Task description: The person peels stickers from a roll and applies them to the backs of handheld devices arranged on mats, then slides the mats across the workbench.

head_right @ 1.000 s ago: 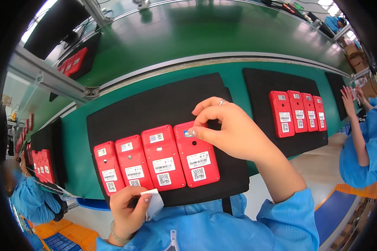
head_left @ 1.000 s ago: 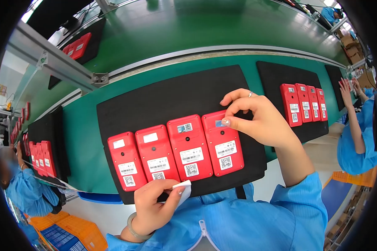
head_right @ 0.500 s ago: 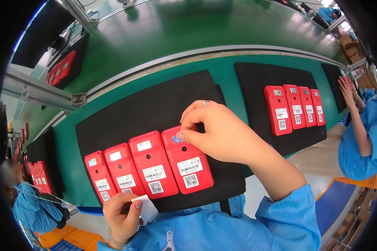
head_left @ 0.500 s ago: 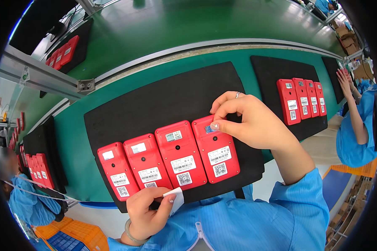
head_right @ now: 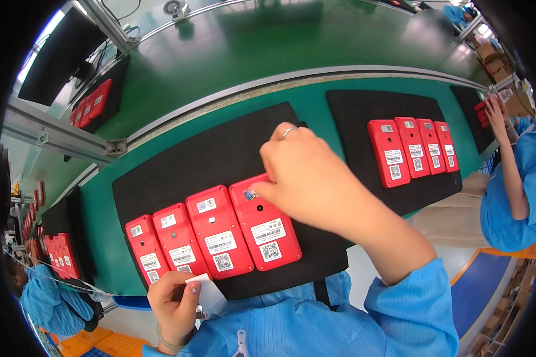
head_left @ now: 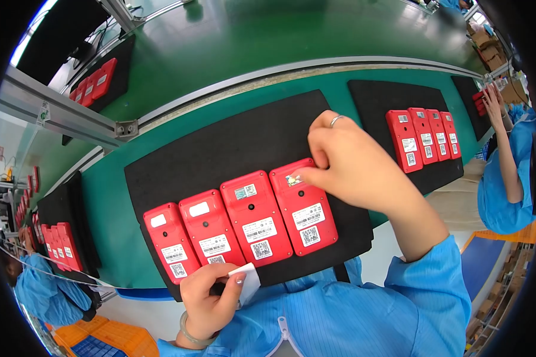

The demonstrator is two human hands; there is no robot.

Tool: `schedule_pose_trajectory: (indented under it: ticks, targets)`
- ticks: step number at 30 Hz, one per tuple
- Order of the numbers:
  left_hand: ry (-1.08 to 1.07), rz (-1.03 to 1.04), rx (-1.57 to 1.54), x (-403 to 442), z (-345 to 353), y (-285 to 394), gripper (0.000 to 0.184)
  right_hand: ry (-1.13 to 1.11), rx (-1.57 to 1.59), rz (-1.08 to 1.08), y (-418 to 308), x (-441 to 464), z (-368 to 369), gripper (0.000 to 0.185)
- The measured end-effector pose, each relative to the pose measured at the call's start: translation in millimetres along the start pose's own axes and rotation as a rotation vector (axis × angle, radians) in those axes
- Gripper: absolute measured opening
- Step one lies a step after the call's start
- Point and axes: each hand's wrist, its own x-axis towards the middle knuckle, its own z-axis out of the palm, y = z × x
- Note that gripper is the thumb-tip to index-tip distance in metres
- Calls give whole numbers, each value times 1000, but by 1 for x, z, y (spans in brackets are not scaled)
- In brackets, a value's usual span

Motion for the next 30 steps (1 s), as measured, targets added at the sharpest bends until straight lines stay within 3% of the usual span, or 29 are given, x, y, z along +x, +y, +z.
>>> schedule_pose_trajectory:
  ticks: [4, 6, 8, 10, 12, 14, 16, 20, 22, 24, 28, 30]
  targets:
    - [150, 8, -6, -18, -21, -16, 5, 111, 31, 28, 8, -8, -2, 15]
    - [358, -67, -101, -24, -34, -26, 6, 270, 7, -281, 11, -20, 19, 27]
    - [408, 91, -31, -19, -45, -36, 11, 217, -71, -464, 5, -37, 32, 39]
    - [472, 84, 31, -24, -54, -42, 17, 195, -117, -519, 10, -55, 38, 39]
    - [457, -74, -64, -30, -62, -44, 17, 152, 193, -460, 20, -73, 36, 32]
    - [375, -67, -218, -36, -64, -57, 17, 374, 262, -255, 24, -85, 38, 31]
    - [265, -79, -366, -39, -63, -57, 17, 444, 81, 47, 27, -92, 48, 37]
    - [356, -58, -464, -41, -62, -49, 14, 471, 156, 99, 24, -95, 51, 47]
    - [282, 37, -482, -40, -69, -49, 16, 501, 306, 123, 36, -88, 54, 45]
    - [363, -20, -543, -43, -55, 1, 19, 343, 564, 227, 39, -85, 37, 44]
    - [308, -12, -457, -28, -44, 8, 25, 480, 742, 210, 68, -95, -4, 34]
    - [219, -6, -570, 0, 6, 69, 25, 608, 697, 258, 97, -105, -34, 27]
